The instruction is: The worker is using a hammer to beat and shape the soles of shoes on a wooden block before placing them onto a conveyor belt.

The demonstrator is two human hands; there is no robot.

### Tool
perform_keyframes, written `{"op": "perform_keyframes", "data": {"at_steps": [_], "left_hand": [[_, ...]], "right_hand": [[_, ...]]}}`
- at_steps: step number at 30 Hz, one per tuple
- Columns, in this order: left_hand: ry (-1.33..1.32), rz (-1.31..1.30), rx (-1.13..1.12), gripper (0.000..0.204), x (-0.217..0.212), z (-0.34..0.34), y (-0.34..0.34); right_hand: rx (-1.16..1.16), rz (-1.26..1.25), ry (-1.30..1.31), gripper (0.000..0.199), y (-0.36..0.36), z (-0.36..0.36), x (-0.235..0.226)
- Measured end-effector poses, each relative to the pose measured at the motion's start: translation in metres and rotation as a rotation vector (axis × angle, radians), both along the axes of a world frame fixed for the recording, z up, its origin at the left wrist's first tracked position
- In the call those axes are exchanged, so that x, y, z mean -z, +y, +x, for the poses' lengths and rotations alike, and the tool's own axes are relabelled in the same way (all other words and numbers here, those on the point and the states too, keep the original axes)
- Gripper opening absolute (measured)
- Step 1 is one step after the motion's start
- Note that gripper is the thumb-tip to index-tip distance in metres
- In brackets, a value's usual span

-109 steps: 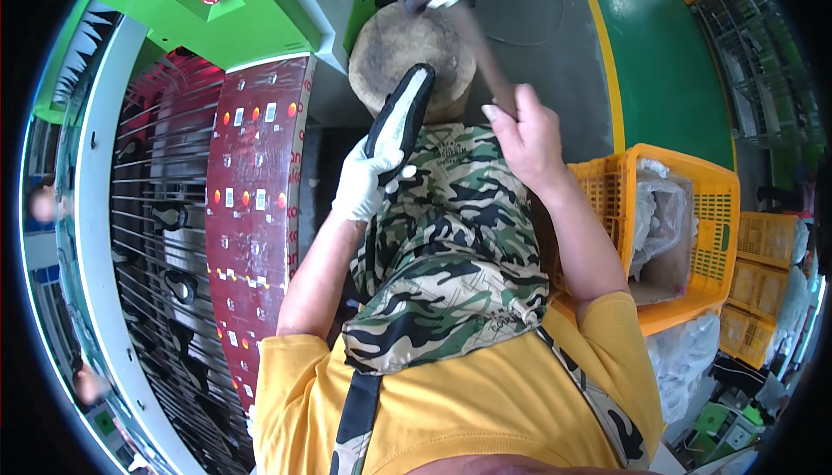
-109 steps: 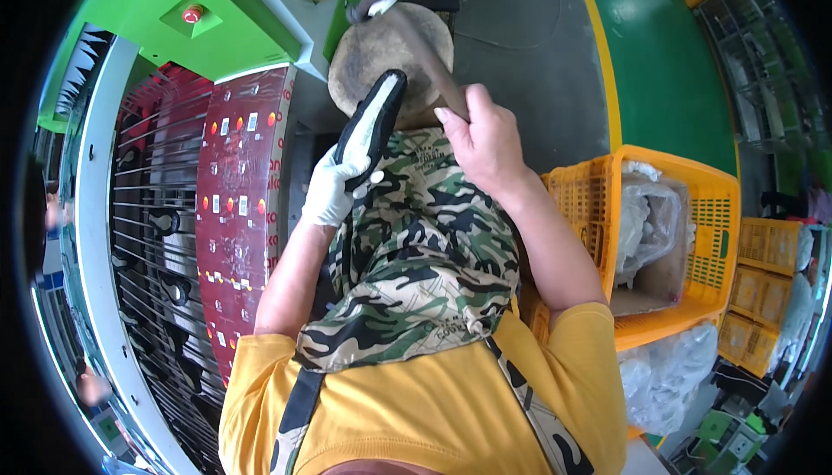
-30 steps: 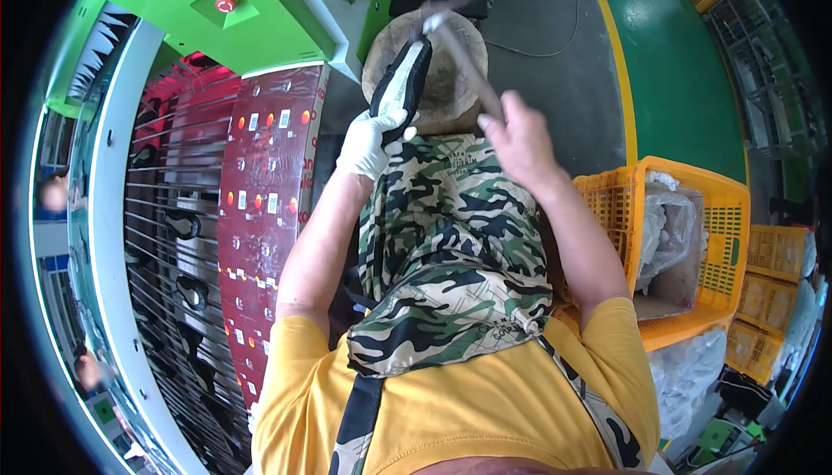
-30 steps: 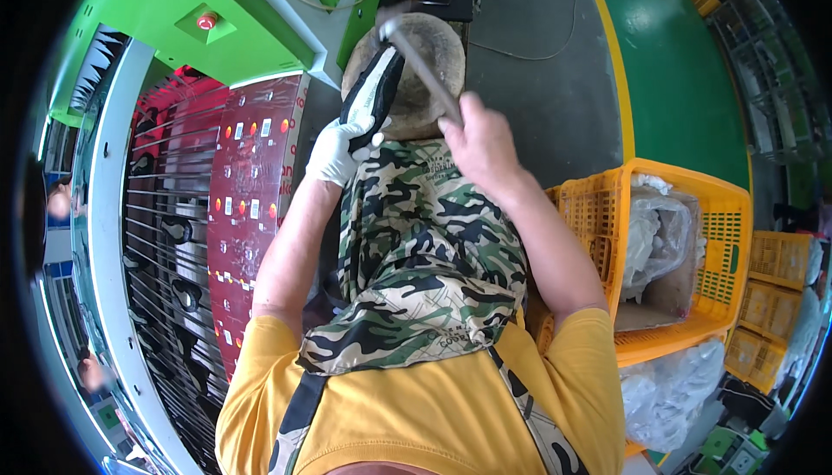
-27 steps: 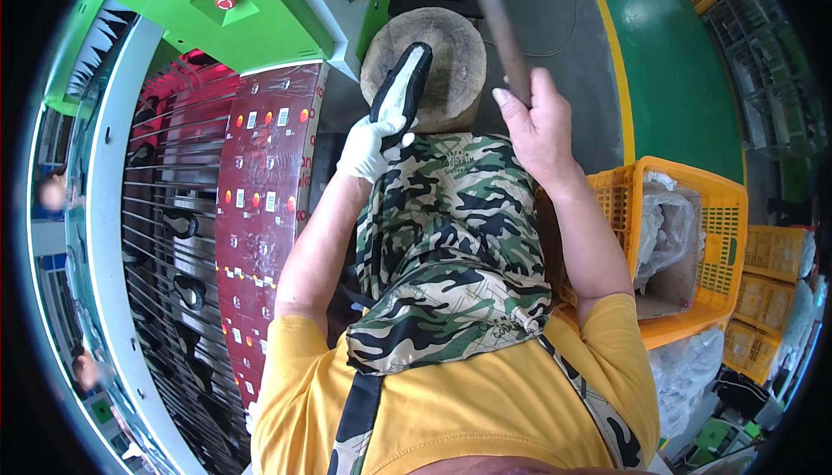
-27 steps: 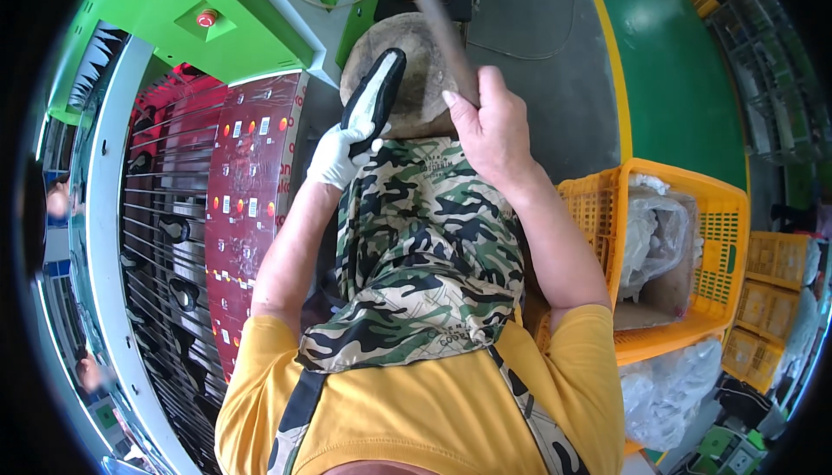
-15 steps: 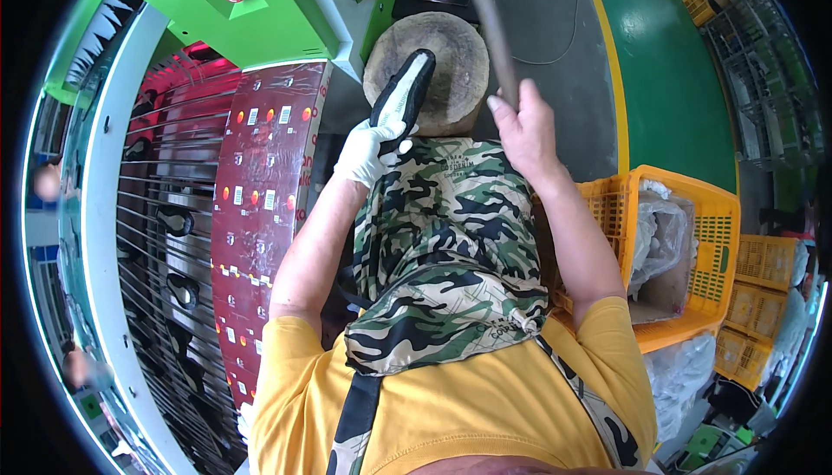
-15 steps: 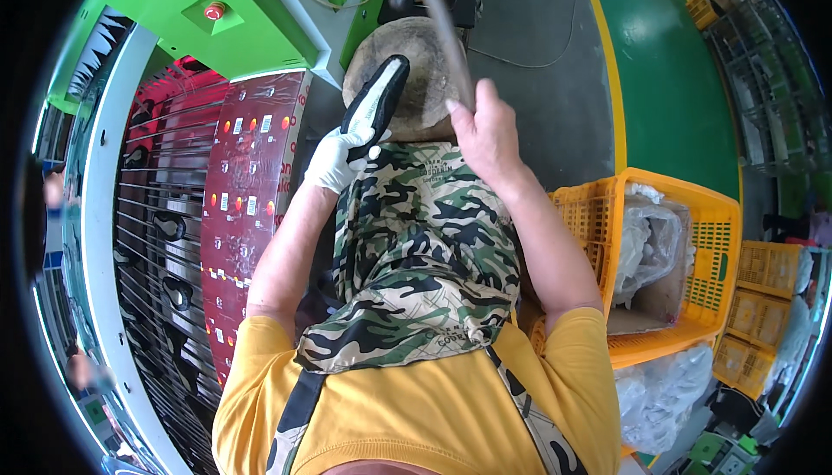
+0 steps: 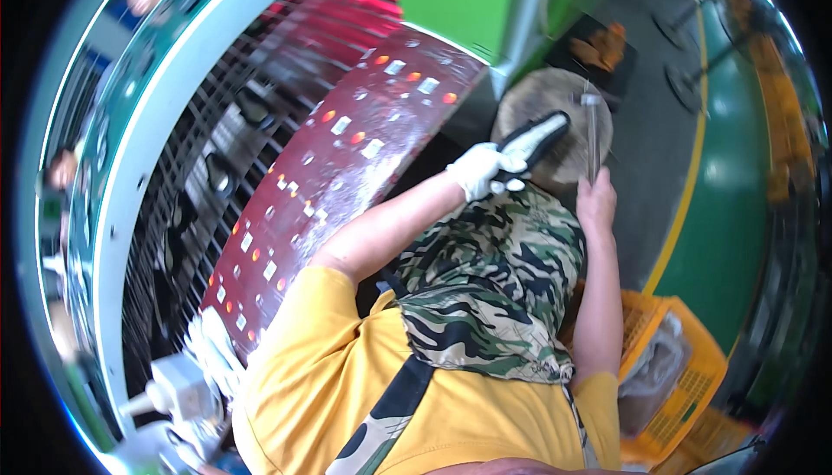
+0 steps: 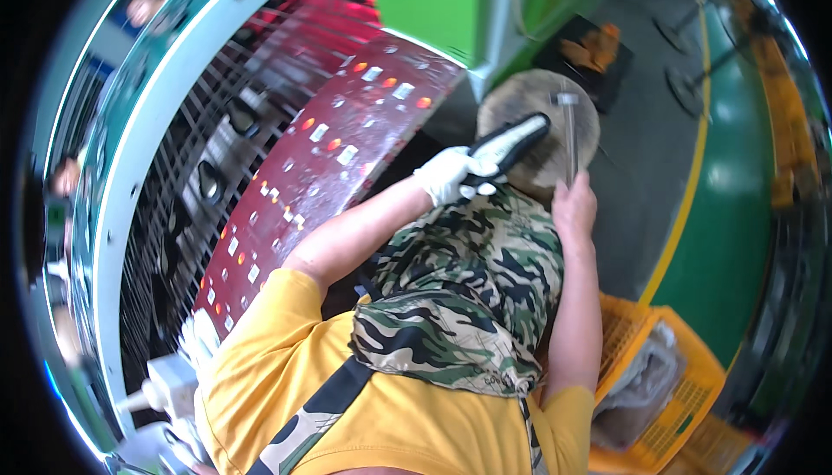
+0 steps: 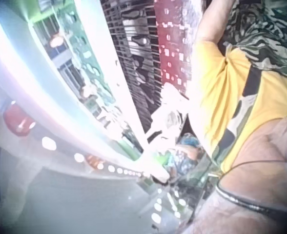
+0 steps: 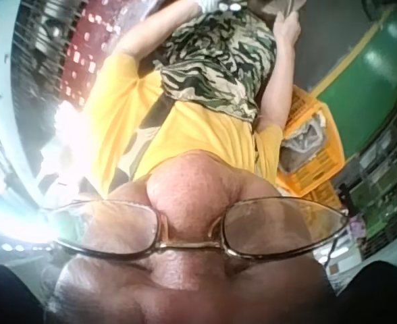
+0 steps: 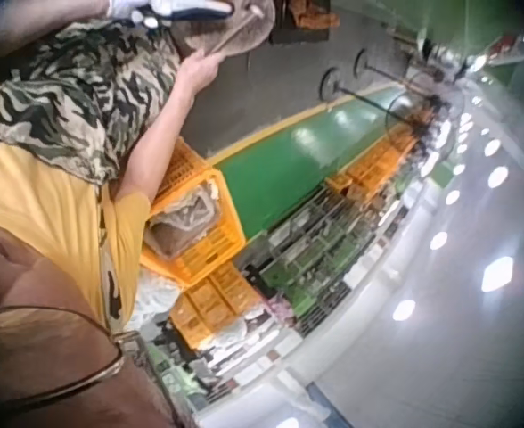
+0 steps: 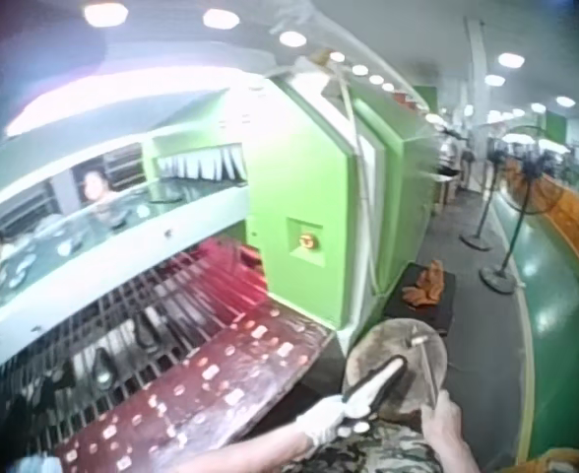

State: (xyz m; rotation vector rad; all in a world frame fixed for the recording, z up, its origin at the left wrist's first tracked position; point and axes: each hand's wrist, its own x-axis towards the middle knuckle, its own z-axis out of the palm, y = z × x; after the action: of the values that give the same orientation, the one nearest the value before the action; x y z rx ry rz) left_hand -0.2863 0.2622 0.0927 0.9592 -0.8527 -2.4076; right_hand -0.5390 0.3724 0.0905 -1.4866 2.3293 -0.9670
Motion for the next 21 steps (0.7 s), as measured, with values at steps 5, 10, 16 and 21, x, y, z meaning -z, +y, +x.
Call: {"op": "perform_keyframes", "data": {"at_steps": [5, 10, 16, 21], "left_hand": [[0.046, 0.059, -0.185, 0.027, -0.017, 0.034, 0.029], [0.194, 0.057, -0.332, 0.036, -0.069, 0.094, 0.053], [0.2, -0.177, -0.722, 0.04, -0.113, 0.154, 0.023], [0.103, -0.341, -1.056, 0.037, -0.088, 0.209, -0.077]], "right_hand": [[0.094, 0.111, -0.523, 0.017, -0.007, 0.005, 0.032], [0.114, 0.192, -0.422, 0.02, 0.014, -0.009, 0.074], [0.224, 0.186, -0.716, 0.017, 0.011, -0.008, 0.063], [0.1, 0.159, -0.966, 0.02, -0.018, -0.002, 0.04]]}}
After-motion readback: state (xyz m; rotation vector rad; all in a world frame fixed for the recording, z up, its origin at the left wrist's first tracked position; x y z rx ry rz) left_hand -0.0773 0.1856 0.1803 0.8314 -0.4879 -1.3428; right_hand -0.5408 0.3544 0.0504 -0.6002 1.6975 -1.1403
